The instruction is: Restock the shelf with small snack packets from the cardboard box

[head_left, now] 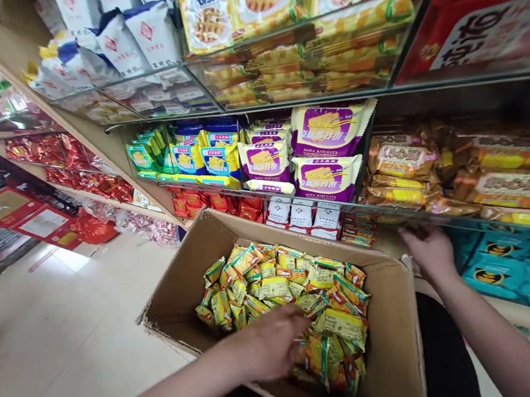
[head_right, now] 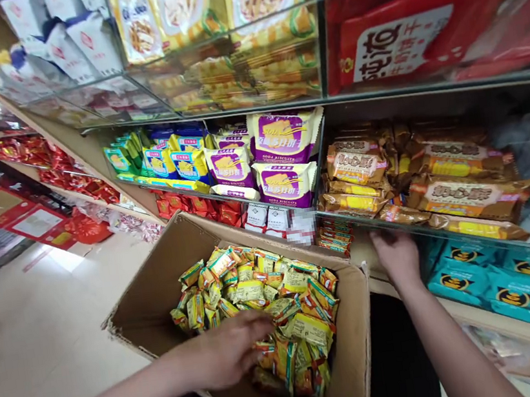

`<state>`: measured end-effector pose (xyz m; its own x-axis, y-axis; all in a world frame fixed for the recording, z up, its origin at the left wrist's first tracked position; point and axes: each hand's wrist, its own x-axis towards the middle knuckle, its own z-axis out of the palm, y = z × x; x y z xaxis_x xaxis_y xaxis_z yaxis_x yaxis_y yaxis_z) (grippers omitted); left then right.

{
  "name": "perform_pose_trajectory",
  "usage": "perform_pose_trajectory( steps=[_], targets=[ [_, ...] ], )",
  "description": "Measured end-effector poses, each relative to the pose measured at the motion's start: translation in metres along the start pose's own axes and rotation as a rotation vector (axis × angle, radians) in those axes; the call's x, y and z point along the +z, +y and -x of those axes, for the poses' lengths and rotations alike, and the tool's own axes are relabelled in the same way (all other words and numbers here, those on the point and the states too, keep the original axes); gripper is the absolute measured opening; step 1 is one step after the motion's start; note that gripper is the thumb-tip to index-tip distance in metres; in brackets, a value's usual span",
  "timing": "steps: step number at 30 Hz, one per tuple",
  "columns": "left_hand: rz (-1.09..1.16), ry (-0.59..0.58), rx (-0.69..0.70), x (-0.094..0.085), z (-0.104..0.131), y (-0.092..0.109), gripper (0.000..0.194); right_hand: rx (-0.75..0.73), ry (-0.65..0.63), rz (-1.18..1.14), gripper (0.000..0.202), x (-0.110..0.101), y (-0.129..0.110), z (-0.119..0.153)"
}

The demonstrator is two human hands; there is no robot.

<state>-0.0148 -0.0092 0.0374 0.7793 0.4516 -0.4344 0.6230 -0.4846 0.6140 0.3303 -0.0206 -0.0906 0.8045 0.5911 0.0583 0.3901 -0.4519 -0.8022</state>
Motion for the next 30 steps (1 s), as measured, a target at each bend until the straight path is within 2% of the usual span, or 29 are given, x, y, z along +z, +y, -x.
perform_pose_trajectory(
  steps=[2, 4, 6, 9, 11, 14, 16, 18, 20, 22, 24, 26, 28, 30],
  targets=[
    [-0.108, 0.033, -0.164, -0.008, -0.020, -0.014, 0.042, 0.021, -0.014, -0.159, 0.050, -0.015, 0.001, 0.038],
    [-0.123, 0.053, -0.210, -0.012, -0.042, -0.028, 0.049, 0.068, -0.058, -0.302, 0.051, -0.025, 0.007, 0.077],
    [-0.126, 0.085, -0.240, -0.013, -0.057, -0.039, 0.051, 0.117, -0.112, -0.332, 0.045, -0.030, 0.016, 0.110],
    [-0.094, 0.142, -0.242, -0.017, -0.061, -0.046, 0.046, 0.171, -0.155, -0.373, 0.039, -0.035, 0.025, 0.142],
    [-0.038, 0.173, -0.208, -0.025, -0.051, -0.042, 0.046, 0.197, -0.084, -0.457, 0.041, -0.043, 0.018, 0.154],
    [0.090, 0.153, -0.109, -0.039, -0.027, -0.026, 0.047, 0.138, 0.092, -0.511, 0.043, -0.062, -0.017, 0.173],
    [0.334, 0.041, -0.010, -0.043, -0.010, -0.009, 0.041, 0.024, 0.118, -0.488, 0.039, -0.073, -0.054, 0.186],
    [0.767, -0.139, 0.087, -0.039, 0.002, 0.008, 0.041, -0.119, -0.016, -0.495, 0.036, -0.077, -0.092, 0.195],
    [1.111, -0.276, 0.134, -0.031, 0.010, 0.024, 0.043, -0.249, -0.256, -0.470, 0.036, -0.072, -0.123, 0.199],
    [1.252, -0.289, 0.129, -0.022, 0.014, 0.034, 0.039, -0.315, -0.443, -0.447, 0.031, -0.064, -0.142, 0.199],
    [1.344, -0.212, 0.098, -0.015, 0.016, 0.039, 0.035, -0.318, -0.489, -0.453, 0.031, -0.057, -0.150, 0.197],
    [1.421, -0.068, 0.075, -0.008, 0.017, 0.039, 0.038, -0.281, -0.439, -0.455, 0.034, -0.052, -0.149, 0.197],
    [1.422, 0.140, 0.077, 0.002, 0.016, 0.039, 0.044, -0.222, -0.365, -0.426, 0.038, -0.049, -0.144, 0.200],
    [1.315, 0.385, 0.067, 0.012, 0.012, 0.038, 0.043, -0.165, -0.292, -0.373, 0.041, -0.045, -0.139, 0.205]
  ],
)
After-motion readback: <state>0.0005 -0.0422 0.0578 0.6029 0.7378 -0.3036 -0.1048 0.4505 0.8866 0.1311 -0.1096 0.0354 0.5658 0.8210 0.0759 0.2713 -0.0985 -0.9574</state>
